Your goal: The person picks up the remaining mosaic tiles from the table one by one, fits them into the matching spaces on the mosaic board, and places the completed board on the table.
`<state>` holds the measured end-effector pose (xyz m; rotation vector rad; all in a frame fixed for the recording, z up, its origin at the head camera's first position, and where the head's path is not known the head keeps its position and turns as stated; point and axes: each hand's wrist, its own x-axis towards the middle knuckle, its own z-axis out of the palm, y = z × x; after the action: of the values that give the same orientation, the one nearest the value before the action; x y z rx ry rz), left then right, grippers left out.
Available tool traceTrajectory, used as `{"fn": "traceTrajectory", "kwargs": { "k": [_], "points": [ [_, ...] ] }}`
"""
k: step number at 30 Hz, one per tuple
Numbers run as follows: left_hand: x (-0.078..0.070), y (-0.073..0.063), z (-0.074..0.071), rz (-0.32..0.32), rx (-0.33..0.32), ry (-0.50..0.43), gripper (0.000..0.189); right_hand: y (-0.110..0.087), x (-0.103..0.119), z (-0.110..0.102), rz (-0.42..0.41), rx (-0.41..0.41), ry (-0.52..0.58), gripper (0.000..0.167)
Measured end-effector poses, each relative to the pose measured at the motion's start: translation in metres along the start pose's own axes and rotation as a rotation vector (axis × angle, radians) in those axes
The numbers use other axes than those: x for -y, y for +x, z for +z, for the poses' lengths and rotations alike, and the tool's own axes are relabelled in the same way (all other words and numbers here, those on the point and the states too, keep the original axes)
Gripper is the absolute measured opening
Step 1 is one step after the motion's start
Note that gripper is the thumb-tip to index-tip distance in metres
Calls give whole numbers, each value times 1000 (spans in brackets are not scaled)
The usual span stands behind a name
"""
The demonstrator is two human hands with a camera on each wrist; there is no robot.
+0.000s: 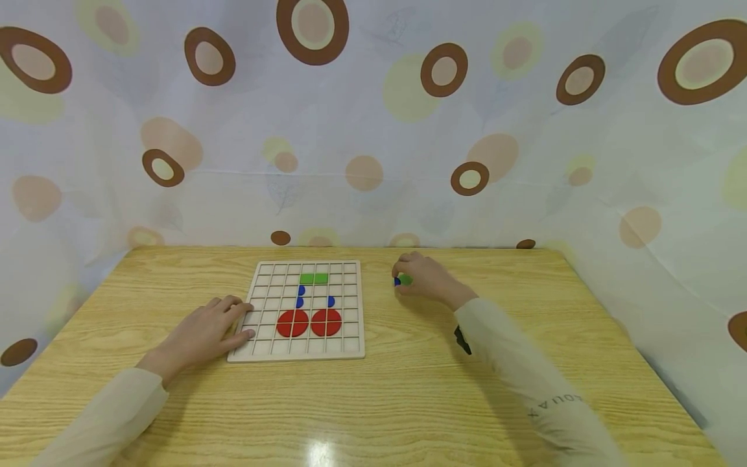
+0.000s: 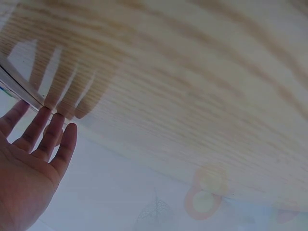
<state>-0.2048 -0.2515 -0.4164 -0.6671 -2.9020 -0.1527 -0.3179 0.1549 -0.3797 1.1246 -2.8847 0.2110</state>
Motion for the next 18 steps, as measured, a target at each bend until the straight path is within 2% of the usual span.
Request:
{"fn": "traceTrajectory", "kwargs": {
  "k": [8,18],
  "points": [
    [1,0,1,3,1,2,50,12,17,8,-76,-1,-24,20],
    [1,0,1,4,-1,4,51,31,40,12,-113,16,-43,23]
  ]
}}
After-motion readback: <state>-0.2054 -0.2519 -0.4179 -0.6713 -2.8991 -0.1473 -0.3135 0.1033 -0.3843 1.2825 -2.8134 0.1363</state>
